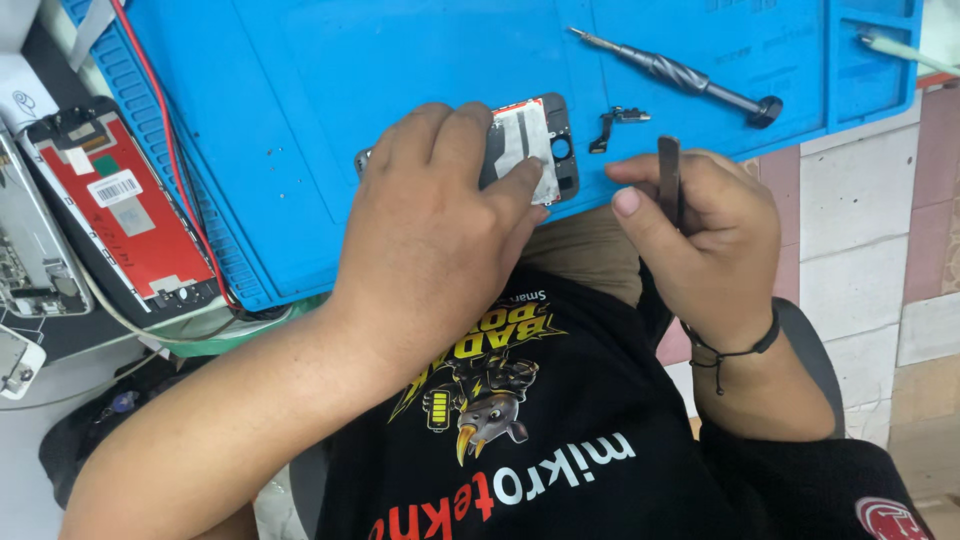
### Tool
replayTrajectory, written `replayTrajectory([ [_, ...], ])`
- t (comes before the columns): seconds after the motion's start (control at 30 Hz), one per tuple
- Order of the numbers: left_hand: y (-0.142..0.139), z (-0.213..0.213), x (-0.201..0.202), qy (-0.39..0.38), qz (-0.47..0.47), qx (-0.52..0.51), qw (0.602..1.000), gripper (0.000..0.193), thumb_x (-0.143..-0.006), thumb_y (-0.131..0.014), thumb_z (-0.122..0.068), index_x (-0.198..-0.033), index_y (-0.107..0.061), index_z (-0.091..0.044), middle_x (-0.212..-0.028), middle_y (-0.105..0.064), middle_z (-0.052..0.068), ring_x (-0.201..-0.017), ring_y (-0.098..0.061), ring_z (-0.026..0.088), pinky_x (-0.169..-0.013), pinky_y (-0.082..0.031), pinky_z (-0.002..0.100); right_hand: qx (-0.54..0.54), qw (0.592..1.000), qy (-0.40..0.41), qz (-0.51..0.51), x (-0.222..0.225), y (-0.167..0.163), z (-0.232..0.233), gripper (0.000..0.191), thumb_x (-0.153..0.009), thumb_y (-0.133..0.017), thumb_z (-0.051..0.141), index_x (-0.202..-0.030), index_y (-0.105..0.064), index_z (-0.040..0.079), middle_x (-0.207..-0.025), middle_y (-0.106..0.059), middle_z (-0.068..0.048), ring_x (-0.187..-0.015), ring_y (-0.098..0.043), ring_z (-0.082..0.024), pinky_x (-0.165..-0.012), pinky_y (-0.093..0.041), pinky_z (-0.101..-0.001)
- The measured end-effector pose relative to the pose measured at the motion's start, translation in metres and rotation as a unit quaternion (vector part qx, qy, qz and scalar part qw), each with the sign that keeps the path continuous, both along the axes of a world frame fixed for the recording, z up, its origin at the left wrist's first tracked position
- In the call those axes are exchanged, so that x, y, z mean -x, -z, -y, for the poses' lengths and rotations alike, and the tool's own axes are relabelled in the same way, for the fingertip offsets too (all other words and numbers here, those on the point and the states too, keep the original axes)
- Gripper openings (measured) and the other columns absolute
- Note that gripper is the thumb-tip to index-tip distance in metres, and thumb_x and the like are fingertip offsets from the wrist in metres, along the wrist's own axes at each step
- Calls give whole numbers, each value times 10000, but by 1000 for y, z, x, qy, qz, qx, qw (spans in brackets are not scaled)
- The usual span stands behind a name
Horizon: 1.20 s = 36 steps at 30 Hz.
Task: The person works on a disassembled smartphone on a blue repair mat, pressing and aligning the display assembly onto the phone frame and fitting its edges by hand. They reposition the phone several times, then pick up a screwdriver and drive a screw into the device.
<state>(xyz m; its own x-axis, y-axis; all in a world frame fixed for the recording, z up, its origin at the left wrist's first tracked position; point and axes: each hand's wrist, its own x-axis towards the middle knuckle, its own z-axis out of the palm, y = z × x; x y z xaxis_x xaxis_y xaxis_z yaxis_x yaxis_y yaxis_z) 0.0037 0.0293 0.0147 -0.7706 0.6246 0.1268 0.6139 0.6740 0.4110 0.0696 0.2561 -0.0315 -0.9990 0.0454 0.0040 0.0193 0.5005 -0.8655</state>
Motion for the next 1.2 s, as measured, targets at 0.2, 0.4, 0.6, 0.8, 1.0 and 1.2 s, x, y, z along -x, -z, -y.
replayTrajectory([
  [0.2, 0, -3, 0, -11, 8, -29, 999, 342, -854, -849, -199, -1148, -765, -47, -1219, -609, 209, -1163, -569, 384, -975, -462, 500, -4, 1000, -8, 16, 2, -2, -2, 140, -1030, -758, 98, -1134, -751, 4, -774, -606, -21, -626, -523, -102, -593, -384, -249],
  [0.4, -2, -4, 6, -9, 9, -47, 999, 432, -777, -884, -206, -1143, -742, -26, -1184, -639, 183, -1154, -576, 396, -1001, -462, 496, 458, 877, 72, 124, 5, -7, -5, 286, -1074, -488, 188, -1063, -676, -28, -897, -669, -64, -705, -651, -134, -604, -529, -276],
  [0.6, -8, 3, 11, -14, 40, -54, 998, 487, -794, -880, -183, -1222, -714, -23, -1132, -662, 155, -1083, -604, 358, -955, -468, 480, 471, 821, 44, 318, 1, -4, -10, 256, -1049, -526, 72, -1209, -650, -85, -840, -625, -118, -543, -484, -84, -444, -369, -236],
  [0.8, -7, 4, 11, -17, 46, -56, 997, 477, -788, -875, -170, -1219, -712, -46, -1061, -657, 137, -1046, -609, 355, -921, -468, 477, 528, 775, 51, 343, -6, -3, 3, 425, -1021, -488, 97, -1397, -568, -84, -873, -636, -124, -545, -455, -82, -445, -353, -217],
  [1.0, -5, 6, 10, -14, 23, -77, 997, 506, -778, -864, -171, -1236, -695, -41, -1132, -651, 155, -1087, -601, 362, -939, -460, 479, 538, 770, 83, 334, -6, -3, 8, 443, -1013, -514, 115, -1400, -568, -94, -892, -625, -118, -578, -456, -86, -465, -352, -221],
  [1.2, -2, 6, 11, -13, 29, -70, 997, 514, -787, -875, -184, -1246, -699, -32, -1092, -653, 135, -1060, -598, 346, -920, -448, 472, 539, 772, 81, 327, -6, -1, 10, 431, -1015, -512, 127, -1386, -584, -82, -905, -605, -106, -588, -442, -83, -466, -342, -214],
])
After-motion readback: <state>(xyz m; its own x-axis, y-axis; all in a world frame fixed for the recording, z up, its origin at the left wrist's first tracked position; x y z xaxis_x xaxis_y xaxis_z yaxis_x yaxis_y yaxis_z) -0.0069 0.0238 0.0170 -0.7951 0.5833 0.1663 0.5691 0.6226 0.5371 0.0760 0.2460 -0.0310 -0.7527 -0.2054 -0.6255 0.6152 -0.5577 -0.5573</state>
